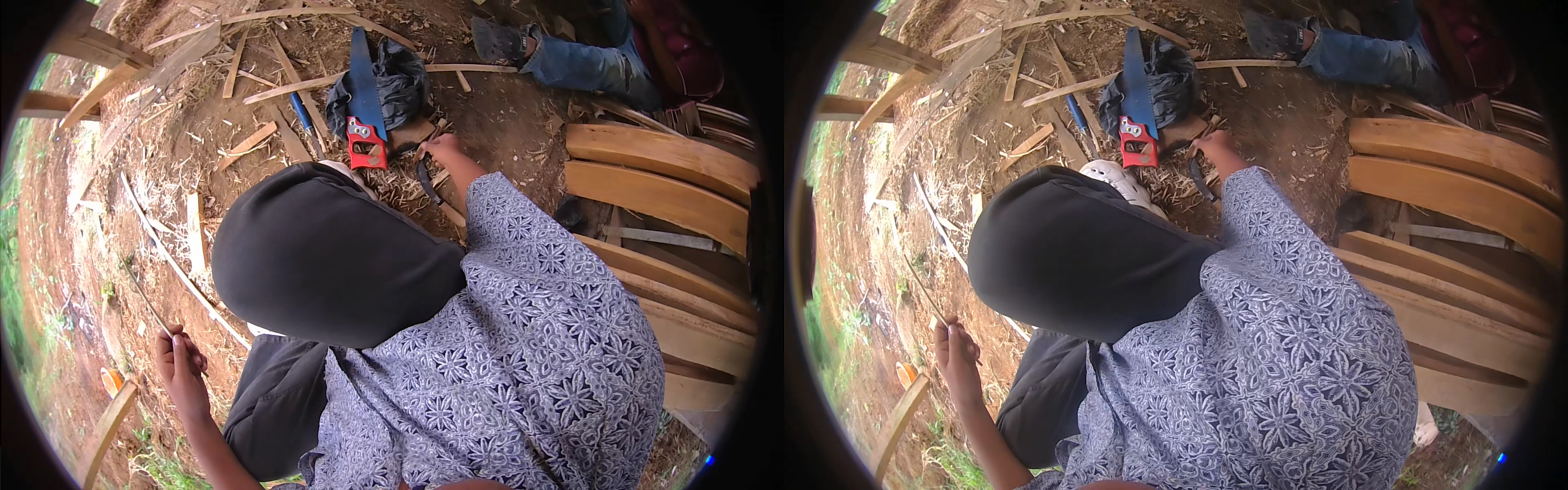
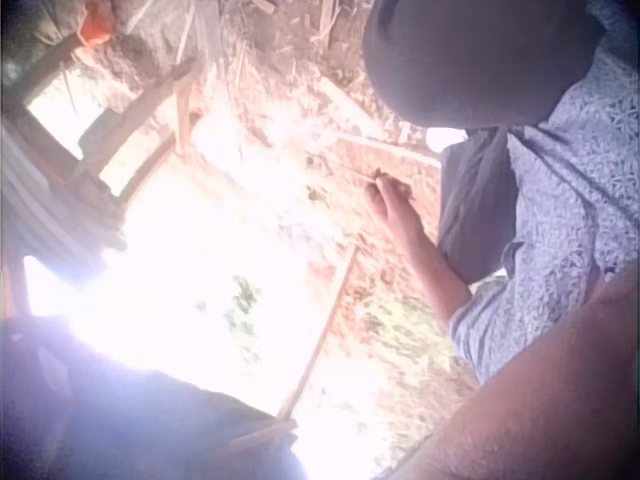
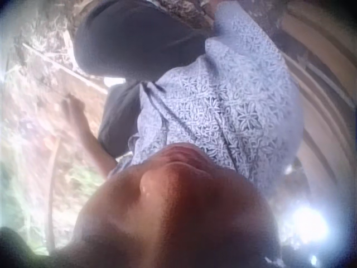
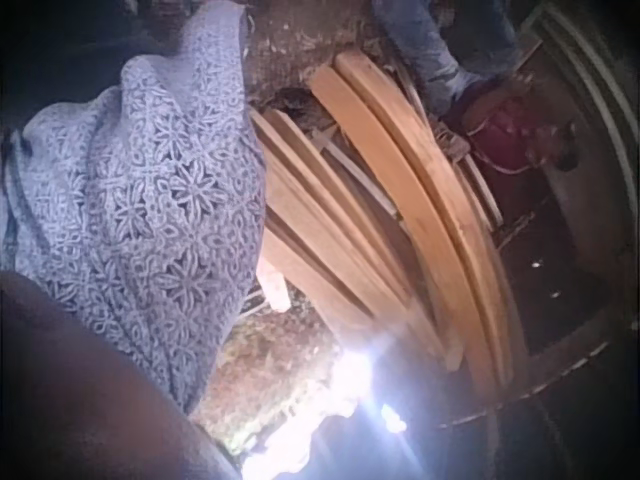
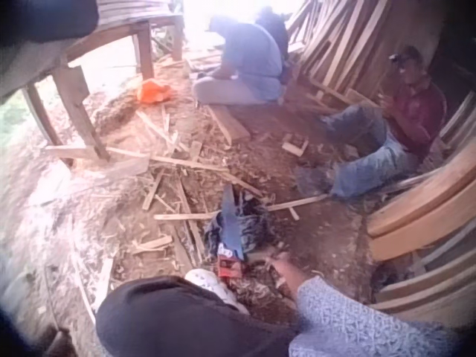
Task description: The person sits on the ground and uses a knife to shave thin strips from a small piece of wood. They repeatedly scrape the blade along the wood to create shavings, occasionally inspecting the piece and adjusting their grip.
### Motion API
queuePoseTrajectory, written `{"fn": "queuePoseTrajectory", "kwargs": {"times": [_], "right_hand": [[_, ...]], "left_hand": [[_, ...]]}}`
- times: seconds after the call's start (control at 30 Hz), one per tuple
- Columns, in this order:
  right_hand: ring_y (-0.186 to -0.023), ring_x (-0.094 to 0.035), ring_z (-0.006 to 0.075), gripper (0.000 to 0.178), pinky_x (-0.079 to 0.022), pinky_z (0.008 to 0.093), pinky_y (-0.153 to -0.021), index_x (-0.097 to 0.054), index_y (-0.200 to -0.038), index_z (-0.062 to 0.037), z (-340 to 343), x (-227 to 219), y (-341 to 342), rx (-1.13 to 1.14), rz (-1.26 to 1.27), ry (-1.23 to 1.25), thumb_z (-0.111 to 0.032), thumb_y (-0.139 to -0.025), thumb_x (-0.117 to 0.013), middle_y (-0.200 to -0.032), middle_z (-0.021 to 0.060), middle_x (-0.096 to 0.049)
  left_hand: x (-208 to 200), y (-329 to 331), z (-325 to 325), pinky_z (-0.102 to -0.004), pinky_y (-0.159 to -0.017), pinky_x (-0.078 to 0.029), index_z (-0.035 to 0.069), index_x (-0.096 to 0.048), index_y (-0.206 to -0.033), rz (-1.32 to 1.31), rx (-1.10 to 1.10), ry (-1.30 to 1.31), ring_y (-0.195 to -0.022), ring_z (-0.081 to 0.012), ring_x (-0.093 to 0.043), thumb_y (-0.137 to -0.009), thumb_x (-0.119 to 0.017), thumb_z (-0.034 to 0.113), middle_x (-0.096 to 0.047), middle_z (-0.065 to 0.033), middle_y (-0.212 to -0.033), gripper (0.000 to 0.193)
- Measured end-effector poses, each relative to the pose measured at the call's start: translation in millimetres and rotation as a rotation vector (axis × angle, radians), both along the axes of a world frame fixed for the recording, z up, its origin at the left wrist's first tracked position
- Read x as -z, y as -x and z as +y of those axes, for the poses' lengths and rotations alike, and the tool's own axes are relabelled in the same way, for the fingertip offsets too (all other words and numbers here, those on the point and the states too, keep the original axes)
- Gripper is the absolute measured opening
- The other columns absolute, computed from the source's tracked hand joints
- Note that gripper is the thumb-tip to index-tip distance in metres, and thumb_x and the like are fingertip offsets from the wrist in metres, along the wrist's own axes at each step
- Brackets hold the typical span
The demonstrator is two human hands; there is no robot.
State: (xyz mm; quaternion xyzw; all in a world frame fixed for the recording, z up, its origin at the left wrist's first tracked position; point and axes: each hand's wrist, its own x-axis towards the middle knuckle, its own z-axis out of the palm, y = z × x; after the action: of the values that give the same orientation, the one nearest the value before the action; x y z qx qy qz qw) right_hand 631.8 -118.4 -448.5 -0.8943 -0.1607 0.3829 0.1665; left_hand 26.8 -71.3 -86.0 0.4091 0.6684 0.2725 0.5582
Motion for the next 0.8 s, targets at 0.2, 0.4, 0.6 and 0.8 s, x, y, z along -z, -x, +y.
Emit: {"fn": "queuePoseTrajectory", "kwargs": {"times": [0.2,0.4,0.6,0.8], "right_hand": [[-0.056,-0.063,0.0139,0.024,-0.055,0.0279,-0.051,-0.067,-0.083,-0.0023,-8,7,5,0.495,0.36,-0.201,-0.02,-0.086,-0.082,-0.07,0.004,-0.067],[-0.051,-0.059,0.0139,0.014,-0.054,0.0275,-0.049,-0.063,-0.078,-0.0028,14,-7,30,0.677,0.373,-0.212,-0.007,-0.088,-0.073,-0.065,0.0048,-0.063],[-0.043,-0.046,0.0129,0.03,-0.046,0.0311,-0.042,-0.067,-0.079,-0.0034,17,11,-20,0.468,0.379,-0.111,-0.026,-0.097,-0.059,-0.063,0.0073,-0.061],[-0.059,-0.056,0.0165,0.037,-0.051,0.0337,-0.054,-0.069,-0.092,-0.0038,7,-11,24,0.037,0.456,-0.33,-0.038,-0.098,-0.054,-0.076,0.008,-0.066]], "left_hand": [[-1,5,-2,-0.0207,-0.056,-0.037,0.004,-0.055,-0.12,-0.01,-0.04,0.0,-0.063,-0.0038,-0.043,-0.11,-0.046,0.016,-0.048,0.0017,-0.08,0.018],[-12,9,-8,-0.0199,-0.057,-0.037,0.005,-0.055,-0.12,-0.011,-0.016,-0.021,-0.064,-0.0038,-0.043,-0.109,-0.048,0.017,-0.049,0.0026,-0.081,0.018],[-9,5,-1,-0.02,-0.057,-0.038,0.008,-0.058,-0.12,-0.063,-0.023,-0.038,-0.065,-0.0035,-0.045,-0.109,-0.048,0.017,-0.05,0.003,-0.083,0.017],[-25,27,-11,-0.022,-0.057,-0.04,0.01,-0.059,-0.128,0.001,-0.121,0.052,-0.069,-0.0048,-0.049,-0.108,-0.049,0.028,-0.053,0.0032,-0.084,0.029]]}}
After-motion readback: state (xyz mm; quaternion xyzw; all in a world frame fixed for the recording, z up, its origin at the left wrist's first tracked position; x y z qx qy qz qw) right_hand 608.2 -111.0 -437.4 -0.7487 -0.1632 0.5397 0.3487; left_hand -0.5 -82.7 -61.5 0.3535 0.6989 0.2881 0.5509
